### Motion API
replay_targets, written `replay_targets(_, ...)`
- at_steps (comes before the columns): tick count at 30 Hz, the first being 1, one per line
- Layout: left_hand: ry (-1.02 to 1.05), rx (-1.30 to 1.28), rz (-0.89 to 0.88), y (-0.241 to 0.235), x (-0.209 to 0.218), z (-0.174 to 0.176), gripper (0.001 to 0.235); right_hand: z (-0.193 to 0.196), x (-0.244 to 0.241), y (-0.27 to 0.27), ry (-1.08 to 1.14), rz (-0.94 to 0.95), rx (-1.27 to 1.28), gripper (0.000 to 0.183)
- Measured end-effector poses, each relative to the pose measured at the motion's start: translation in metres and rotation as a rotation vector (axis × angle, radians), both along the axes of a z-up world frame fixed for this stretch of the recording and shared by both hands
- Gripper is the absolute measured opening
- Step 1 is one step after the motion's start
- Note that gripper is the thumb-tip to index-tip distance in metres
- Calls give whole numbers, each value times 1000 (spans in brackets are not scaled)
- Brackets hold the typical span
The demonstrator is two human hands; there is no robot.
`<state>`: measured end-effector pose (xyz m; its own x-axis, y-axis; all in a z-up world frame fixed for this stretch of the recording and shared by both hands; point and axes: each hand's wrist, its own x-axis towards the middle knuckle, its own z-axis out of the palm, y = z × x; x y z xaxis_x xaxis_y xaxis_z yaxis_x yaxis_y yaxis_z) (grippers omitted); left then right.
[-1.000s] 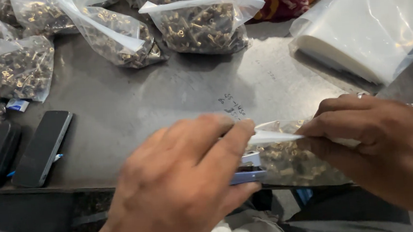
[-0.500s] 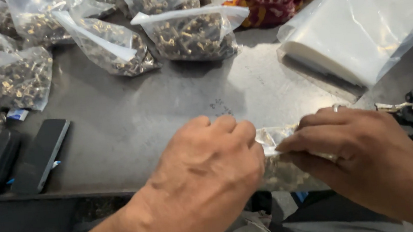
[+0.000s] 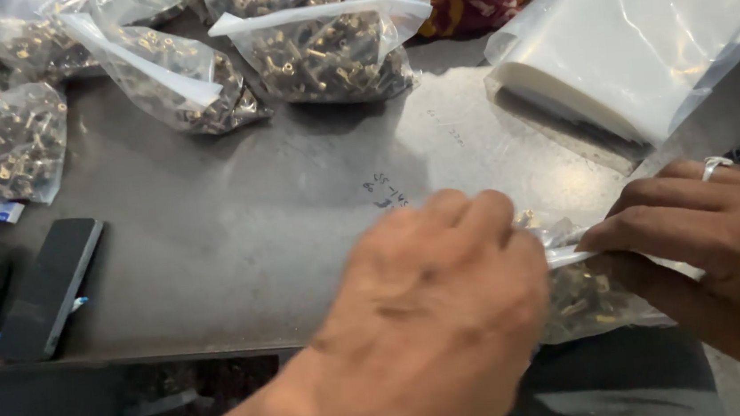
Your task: Packaging small metal components into plastic zip-lock bags at a workbench.
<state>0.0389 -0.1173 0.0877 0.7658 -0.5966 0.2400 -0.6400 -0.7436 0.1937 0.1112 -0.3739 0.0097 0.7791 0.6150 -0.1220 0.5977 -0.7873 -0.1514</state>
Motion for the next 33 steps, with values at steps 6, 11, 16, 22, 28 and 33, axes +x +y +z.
replay_targets(6, 24, -116, 9, -26, 15, -18, 9, -5, -4, -7, 0, -82, 174, 30)
replay_targets(11, -24, -129, -46, -24, 17, -27, 6, -41, -6, -40, -169, -3, 321, 39)
replay_targets(16, -5, -150, -33, -21, 13, -27, 5, -56, -10, -50, -434, 162, 340, 43)
replay_targets(22, -84, -71, -46, -34, 9, -21, 11, -44, -23, -52, -302, 3, 407, 32)
replay_targets(28, -127, -115, -60, -50, 19, -31, 14, -51, -14, -65, -314, 54, 436, 27)
replay_targets(33, -68, -189, -86, -49, 23, -37, 8, -63, -16, -72, -288, 12, 486, 41)
